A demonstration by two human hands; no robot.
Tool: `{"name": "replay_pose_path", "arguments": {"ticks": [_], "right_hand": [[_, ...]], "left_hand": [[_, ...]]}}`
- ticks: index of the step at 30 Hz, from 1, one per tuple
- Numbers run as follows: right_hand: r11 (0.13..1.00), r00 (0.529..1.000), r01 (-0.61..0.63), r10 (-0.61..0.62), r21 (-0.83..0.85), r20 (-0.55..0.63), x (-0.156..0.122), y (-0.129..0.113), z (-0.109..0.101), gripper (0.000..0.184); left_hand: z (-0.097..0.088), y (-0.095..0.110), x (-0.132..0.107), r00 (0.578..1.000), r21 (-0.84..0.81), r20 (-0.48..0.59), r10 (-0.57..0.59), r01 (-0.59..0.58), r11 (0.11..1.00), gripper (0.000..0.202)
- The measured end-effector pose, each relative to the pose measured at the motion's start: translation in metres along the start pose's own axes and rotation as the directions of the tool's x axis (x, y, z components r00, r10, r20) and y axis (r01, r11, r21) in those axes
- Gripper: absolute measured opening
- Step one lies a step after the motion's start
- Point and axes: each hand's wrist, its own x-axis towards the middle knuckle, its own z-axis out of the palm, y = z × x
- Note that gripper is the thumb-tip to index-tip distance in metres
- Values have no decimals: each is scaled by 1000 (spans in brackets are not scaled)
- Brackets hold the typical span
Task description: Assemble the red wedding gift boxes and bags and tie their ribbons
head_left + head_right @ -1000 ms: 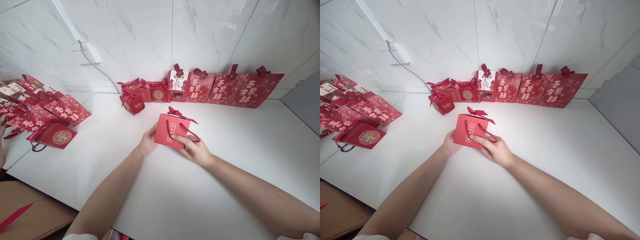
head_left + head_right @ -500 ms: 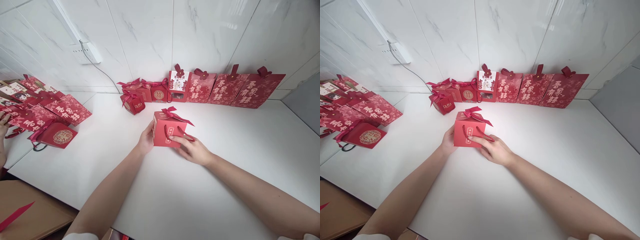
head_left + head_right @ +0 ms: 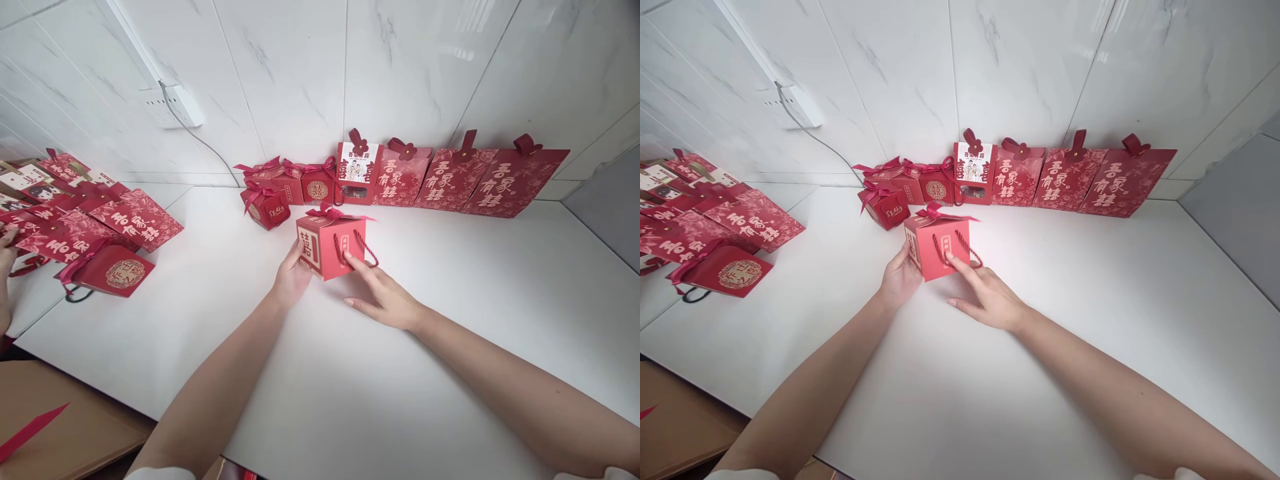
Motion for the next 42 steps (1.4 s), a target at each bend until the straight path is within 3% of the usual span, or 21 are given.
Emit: {"name": "replay_pose_path", "arguments": {"ticks": [3, 7, 9, 13, 17, 21, 25, 30, 32, 34, 36, 39, 42], "right_hand": [[967, 988, -140, 149, 211, -28, 1, 5, -1, 85], [843, 951, -237, 302, 482, -61, 5, 11, -1, 76], [789, 924, -240, 364, 566, -115, 8, 15, -1, 66], [609, 838, -247, 524, 754, -149, 12, 25, 0, 49], [525, 814, -248, 568, 814, -119, 13, 29, -3, 48], [497, 822, -235, 561, 835, -103, 14, 29, -3, 47], [500, 812, -250, 575, 829, -101, 15, 26, -3, 50], [588, 737, -332, 650, 738, -186, 14, 23, -5, 41], [598, 751, -298, 628, 744, -204, 14, 22, -6, 42], [553, 799, -223, 575, 803, -174, 14, 19, -7, 48], [461, 852, -162, 511, 873, -112, 14, 15, -9, 54], [281, 904, -178, 425, 943, 44, 13, 9, -14, 70], [205, 925, -192, 363, 960, 107, 12, 7, -15, 72]], "left_hand": [[7, -1, -4, 983, 184, 94, 160, -176, 967, 51], [15, -3, -11, 964, 424, 215, 157, -237, 874, 67], [14, -6, -13, 943, 581, 273, 192, -320, 748, 74], [10, -15, -18, 860, 786, 439, 261, -508, 353, 81], [15, -21, -26, 810, 807, 533, 247, -573, 139, 78], [18, -19, -29, 789, 803, 562, 247, -592, 65, 76], [17, -14, -28, 763, 779, 583, 278, -623, 77, 82], [17, -19, -28, 708, 716, 662, 246, -694, 70, 89], [18, -22, -29, 669, 680, 710, 221, -733, 37, 92], [19, -24, -30, 639, 655, 739, 213, -756, -4, 99], [19, -25, -29, 616, 643, 755, 223, -763, -70, 103], [17, -26, -28, 583, 634, 769, 262, -748, -197, 98], [15, -25, -26, 585, 643, 765, 270, -719, -264, 87]]}}
